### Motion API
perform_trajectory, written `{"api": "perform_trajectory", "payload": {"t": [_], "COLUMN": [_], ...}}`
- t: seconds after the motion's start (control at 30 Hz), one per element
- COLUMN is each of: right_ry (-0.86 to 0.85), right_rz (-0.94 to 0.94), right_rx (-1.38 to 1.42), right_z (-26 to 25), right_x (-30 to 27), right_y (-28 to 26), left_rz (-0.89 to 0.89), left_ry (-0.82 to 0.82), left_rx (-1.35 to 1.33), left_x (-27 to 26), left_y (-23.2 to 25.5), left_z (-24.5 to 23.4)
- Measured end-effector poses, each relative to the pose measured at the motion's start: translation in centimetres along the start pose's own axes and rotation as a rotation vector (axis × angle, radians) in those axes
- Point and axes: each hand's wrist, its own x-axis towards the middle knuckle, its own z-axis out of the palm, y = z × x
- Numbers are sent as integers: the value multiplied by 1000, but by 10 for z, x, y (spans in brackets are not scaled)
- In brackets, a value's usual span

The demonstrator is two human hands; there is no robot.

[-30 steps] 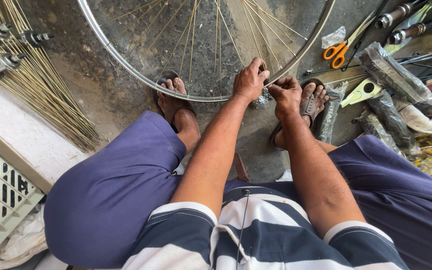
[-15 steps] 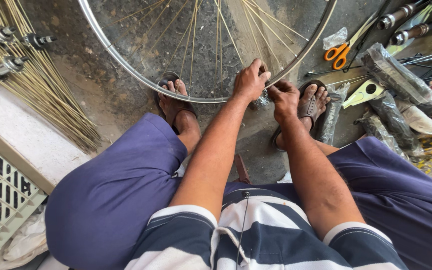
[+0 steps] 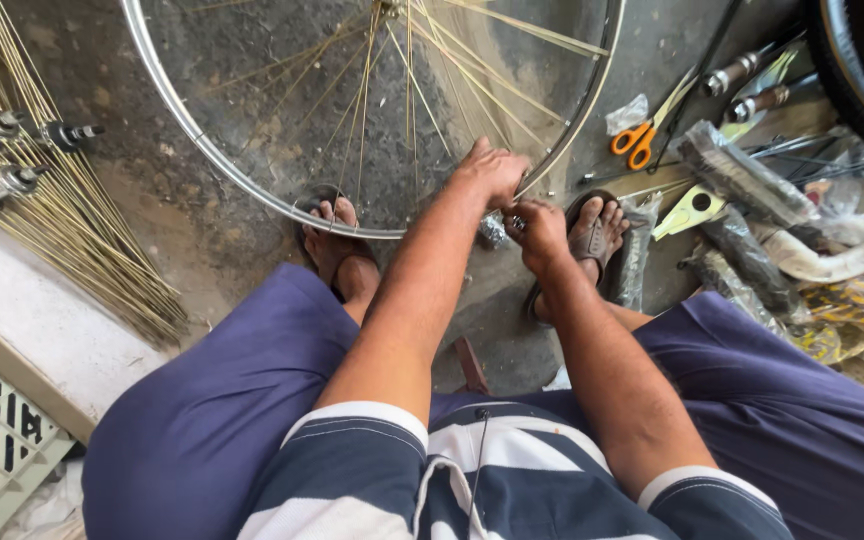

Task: The person sits on the floor and adjusts the spokes of a bicycle wheel by hand. They repeatedly tighten and loosen the spoke nipples to true the wheel, working methodically around the rim.

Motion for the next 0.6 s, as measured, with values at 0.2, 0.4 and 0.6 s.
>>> {"api": "perform_trajectory", "payload": {"t": [0.2,0.4,0.6], "right_ry": [19,-42,-34], "right_rz": [30,33,32], "right_rx": [-60,-75,-98], "right_z": [9,10,10], "right_x": [-3,2,5], "right_y": [1,4,6], "left_rz": [-91,-99,-94], "left_ry": [-115,-113,-115], "left_rx": [59,48,69], "left_x": [6,-9,-9], "left_y": [-3,3,1], "left_z": [5,-7,-8]}}
